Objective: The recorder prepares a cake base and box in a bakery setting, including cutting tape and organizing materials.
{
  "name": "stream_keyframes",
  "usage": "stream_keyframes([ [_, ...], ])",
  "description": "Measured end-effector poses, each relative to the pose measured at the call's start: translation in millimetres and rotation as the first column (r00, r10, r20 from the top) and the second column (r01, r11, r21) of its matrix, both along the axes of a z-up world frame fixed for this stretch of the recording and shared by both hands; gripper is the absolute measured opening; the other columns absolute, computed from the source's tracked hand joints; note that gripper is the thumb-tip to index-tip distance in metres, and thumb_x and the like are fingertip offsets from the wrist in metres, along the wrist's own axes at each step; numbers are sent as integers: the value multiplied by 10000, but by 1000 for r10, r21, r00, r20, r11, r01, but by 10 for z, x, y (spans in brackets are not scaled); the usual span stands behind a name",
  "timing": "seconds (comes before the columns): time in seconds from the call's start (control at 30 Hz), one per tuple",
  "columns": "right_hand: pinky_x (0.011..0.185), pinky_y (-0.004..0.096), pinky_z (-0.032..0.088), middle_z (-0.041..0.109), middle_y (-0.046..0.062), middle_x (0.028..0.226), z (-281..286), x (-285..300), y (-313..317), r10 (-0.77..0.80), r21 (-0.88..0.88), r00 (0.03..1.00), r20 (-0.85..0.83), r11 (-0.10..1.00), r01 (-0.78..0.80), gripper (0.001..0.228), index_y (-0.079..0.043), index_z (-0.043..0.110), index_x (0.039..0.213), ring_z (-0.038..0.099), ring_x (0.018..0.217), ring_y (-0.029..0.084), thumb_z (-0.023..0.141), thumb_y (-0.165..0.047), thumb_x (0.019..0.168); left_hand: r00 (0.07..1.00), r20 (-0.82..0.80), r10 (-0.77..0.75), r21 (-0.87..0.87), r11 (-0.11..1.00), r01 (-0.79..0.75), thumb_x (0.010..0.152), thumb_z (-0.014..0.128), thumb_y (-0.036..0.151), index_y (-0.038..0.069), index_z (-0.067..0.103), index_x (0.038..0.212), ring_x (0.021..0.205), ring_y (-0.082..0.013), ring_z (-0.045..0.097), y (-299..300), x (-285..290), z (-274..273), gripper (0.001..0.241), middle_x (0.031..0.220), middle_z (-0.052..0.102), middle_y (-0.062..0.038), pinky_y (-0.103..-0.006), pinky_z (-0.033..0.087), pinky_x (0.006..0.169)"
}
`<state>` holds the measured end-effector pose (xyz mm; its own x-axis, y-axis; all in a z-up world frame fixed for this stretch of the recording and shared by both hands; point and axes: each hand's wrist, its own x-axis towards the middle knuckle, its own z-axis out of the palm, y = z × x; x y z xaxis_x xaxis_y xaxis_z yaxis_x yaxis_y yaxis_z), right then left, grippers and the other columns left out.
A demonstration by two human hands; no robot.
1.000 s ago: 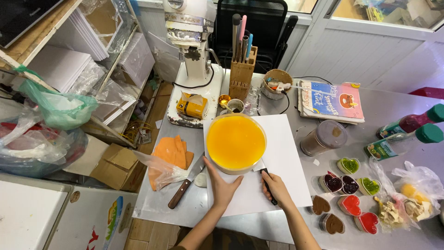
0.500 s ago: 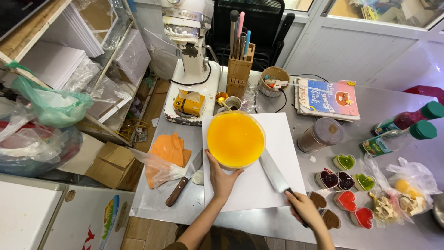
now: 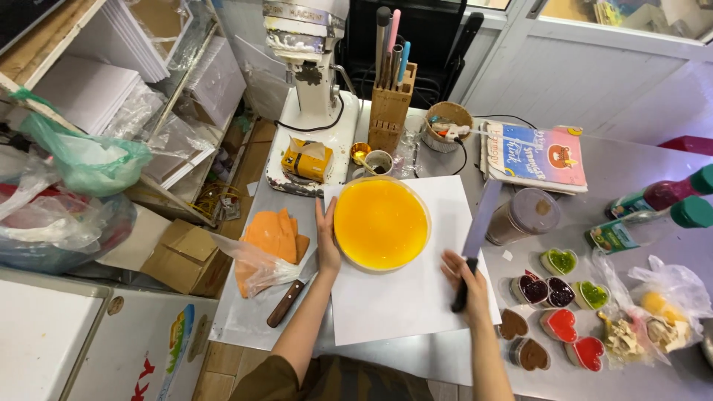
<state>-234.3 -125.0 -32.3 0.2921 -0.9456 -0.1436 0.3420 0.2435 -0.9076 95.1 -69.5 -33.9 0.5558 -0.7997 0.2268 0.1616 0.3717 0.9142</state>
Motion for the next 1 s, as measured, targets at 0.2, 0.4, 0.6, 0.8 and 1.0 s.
stream_keyframes([
  [0.2,1206,494,339,428,289,1590,-148,567,-240,28,-9,959,282,1000,-27,290,-58,487,843,440,1463,392,533,-248,1058,1000,-25,9,97,995,-7,885,182,865,129,-35,1660,1445,-302,474,-113,112,39,1090,1580,468,-210,-388,317,1189],
  [0.4,1177,460,382,422,279,1588,10,657,-213,-49,86,944,327,996,22,284,-71,514,862,464,1438,343,497,-286,1046,996,48,68,87,994,-72,916,209,855,64,72,1650,1423,-307,515,-65,62,-35,1088,1519,540,-227,-390,387,1172],
  [0.6,1128,449,436,488,265,1545,-125,603,-250,-46,73,971,236,997,29,279,-66,484,837,517,1382,332,526,-246,1047,991,98,96,129,986,-108,946,181,824,43,130,1636,1404,-292,530,-60,69,-79,1043,1492,570,-221,-385,387,1171],
  [0.8,1055,414,490,564,249,1480,-219,569,-255,-73,108,983,167,993,56,297,-59,477,830,602,1240,279,534,-248,1051,991,95,95,91,990,-103,1011,224,745,12,221,1610,1419,-292,505,-155,46,-121,946,1512,550,-219,-382,338,1190],
  [1.0,1019,411,507,608,249,1403,-197,622,-310,-67,121,985,157,992,48,294,-62,476,834,627,1185,274,533,-248,1054,992,42,121,131,983,-125,1005,208,713,33,301,1565,1374,-272,543,-56,74,-195,885,1482,577,-195,-377,402,1143],
])
